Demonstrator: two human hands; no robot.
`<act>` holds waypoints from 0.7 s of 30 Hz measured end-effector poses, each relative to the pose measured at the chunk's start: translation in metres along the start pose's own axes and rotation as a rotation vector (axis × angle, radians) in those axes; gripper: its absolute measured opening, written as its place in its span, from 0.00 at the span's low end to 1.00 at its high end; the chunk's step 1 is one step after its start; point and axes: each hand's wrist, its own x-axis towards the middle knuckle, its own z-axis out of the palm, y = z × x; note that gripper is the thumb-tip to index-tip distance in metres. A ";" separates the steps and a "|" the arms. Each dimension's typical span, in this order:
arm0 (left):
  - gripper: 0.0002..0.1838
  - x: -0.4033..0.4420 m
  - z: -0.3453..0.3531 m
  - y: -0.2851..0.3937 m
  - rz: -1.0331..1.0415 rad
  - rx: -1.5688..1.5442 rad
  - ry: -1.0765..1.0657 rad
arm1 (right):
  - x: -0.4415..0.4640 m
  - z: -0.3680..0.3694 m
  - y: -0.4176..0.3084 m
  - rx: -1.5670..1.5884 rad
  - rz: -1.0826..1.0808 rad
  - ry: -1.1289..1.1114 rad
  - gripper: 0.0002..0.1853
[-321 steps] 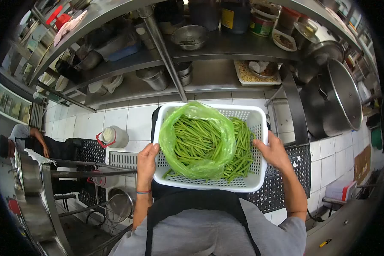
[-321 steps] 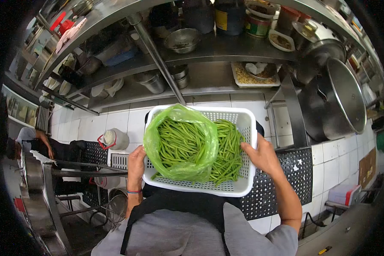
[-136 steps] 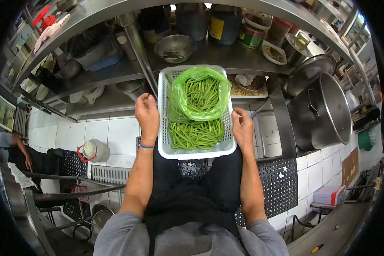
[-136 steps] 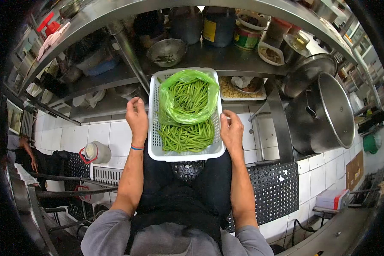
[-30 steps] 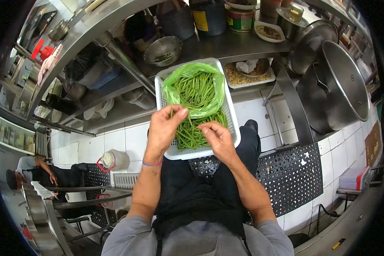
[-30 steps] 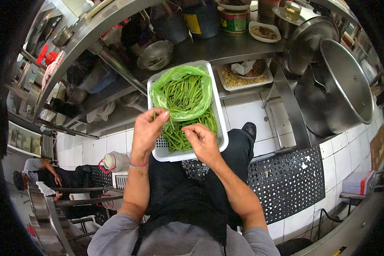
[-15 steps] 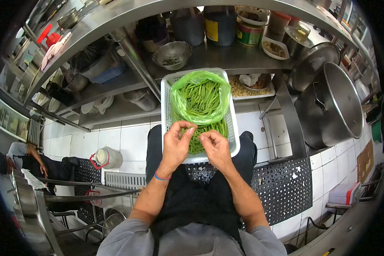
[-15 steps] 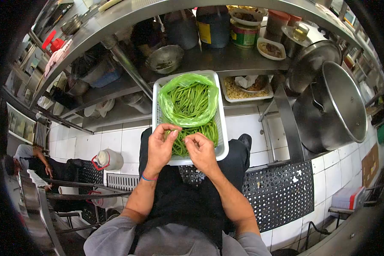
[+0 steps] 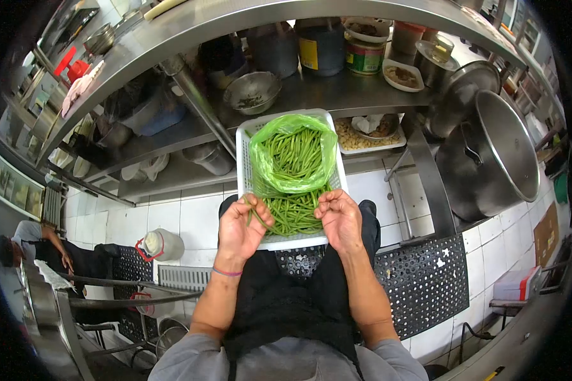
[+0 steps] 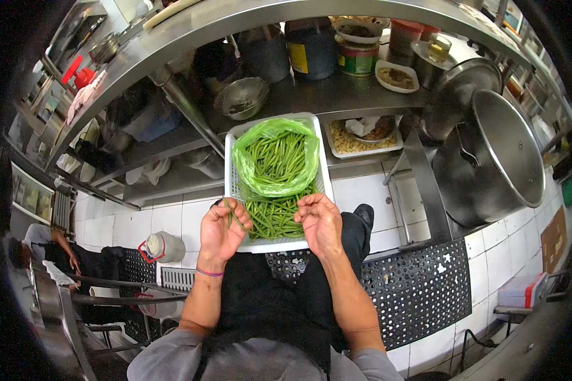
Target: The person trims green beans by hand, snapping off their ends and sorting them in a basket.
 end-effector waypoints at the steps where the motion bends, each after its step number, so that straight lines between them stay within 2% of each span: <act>1: 0.06 -0.001 0.002 0.000 -0.030 0.037 0.020 | 0.000 0.000 0.000 0.005 0.000 -0.002 0.06; 4: 0.04 0.004 0.025 0.016 -0.004 0.299 0.020 | -0.005 0.003 -0.001 -0.006 0.005 0.001 0.06; 5: 0.05 0.008 0.042 0.021 0.076 0.522 0.066 | -0.006 0.004 -0.003 -0.024 0.007 -0.001 0.06; 8: 0.08 0.031 0.077 0.034 0.605 1.685 -0.122 | -0.006 0.006 0.000 -0.168 -0.027 -0.025 0.07; 11: 0.09 0.076 0.060 0.031 0.710 2.204 -0.304 | -0.008 0.009 0.008 -0.322 -0.078 -0.009 0.08; 14: 0.09 0.093 0.057 0.026 0.364 2.479 -0.309 | -0.010 0.006 0.012 -0.432 -0.073 -0.022 0.07; 15: 0.09 0.093 0.054 0.026 0.452 2.453 -0.374 | -0.010 0.005 0.012 -0.428 -0.077 -0.036 0.07; 18: 0.09 0.093 0.054 0.026 0.424 2.564 -0.414 | -0.010 0.002 0.013 -0.447 -0.094 -0.049 0.07; 21: 0.08 0.091 0.050 0.037 0.705 2.315 -0.456 | -0.011 0.008 0.010 -0.467 -0.072 -0.026 0.08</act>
